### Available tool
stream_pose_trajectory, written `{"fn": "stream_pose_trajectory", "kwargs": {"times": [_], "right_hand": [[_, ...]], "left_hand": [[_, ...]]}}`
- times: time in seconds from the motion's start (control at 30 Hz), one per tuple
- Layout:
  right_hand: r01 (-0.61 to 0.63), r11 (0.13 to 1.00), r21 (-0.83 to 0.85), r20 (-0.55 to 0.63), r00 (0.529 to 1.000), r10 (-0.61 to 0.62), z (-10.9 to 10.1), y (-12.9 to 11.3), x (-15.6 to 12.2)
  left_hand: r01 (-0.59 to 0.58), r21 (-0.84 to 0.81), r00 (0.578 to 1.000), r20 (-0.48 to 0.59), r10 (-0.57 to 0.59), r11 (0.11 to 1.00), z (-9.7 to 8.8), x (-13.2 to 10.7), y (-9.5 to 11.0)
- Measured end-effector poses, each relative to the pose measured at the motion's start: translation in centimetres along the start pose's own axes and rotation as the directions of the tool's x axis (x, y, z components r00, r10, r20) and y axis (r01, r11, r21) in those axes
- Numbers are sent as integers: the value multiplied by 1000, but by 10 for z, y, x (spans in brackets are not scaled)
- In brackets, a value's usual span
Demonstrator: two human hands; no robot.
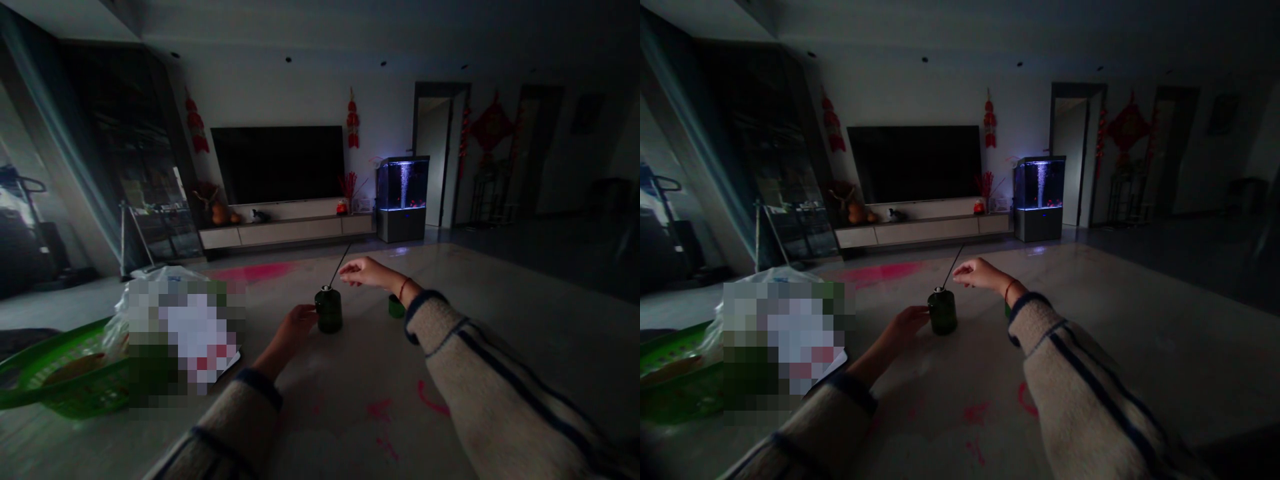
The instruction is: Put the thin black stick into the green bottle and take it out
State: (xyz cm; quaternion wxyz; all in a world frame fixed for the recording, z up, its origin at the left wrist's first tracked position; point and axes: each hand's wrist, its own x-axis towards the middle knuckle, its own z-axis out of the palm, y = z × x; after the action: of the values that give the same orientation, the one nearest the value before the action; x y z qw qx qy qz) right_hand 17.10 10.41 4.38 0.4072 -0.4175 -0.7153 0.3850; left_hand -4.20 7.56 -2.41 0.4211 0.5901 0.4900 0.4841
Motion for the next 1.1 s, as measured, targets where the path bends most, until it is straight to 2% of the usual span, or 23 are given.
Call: {"fn": "stream_pose_trajectory", "kwargs": {"times": [0.13, 0.3, 0.4, 0.5, 0.63, 0.77, 0.9, 1.03, 1.1], "right_hand": [[-41, 989, -143, 203, 977, 70, 10, 10, -2], [41, 973, -229, 254, 967, 20, 27, 22, -2], [69, 983, -168, 257, 966, -24, 40, 28, -5], [90, 995, -33, 227, 971, -80, 52, 35, -8], [-24, 991, 135, 228, 974, -7, 59, 43, -12], [-95, 984, 151, 249, 967, 55, 57, 46, -16], [-95, 986, 138, 234, 970, 60, 56, 48, -17], [-67, 989, 130, 152, 987, 47, 60, 53, -15], [-49, 992, 117, 105, 994, 36, 61, 55, -13]], "left_hand": [[-17, 11, 1000, -6, 17, 1000, 0, 1, -1], [-21, -2, 999, 43, 22, 1000, -2, 4, -6], [-9, -23, 997, 83, 11, 1000, -5, 6, -9], [-5, 7, 995, 96, 5, 1000, -7, 7, -11], [-10, 60, 996, 93, 4, 998, -9, 4, -9], [-29, 196, 994, 109, 7, 980, -11, -1, -2], [-163, 440, 984, 143, 110, 883, -15, -5, -2], [-258, 663, 962, 111, 248, 703, -19, -5, -12], [-314, 732, 945, 177, 276, 605, -20, -5, -16]]}}
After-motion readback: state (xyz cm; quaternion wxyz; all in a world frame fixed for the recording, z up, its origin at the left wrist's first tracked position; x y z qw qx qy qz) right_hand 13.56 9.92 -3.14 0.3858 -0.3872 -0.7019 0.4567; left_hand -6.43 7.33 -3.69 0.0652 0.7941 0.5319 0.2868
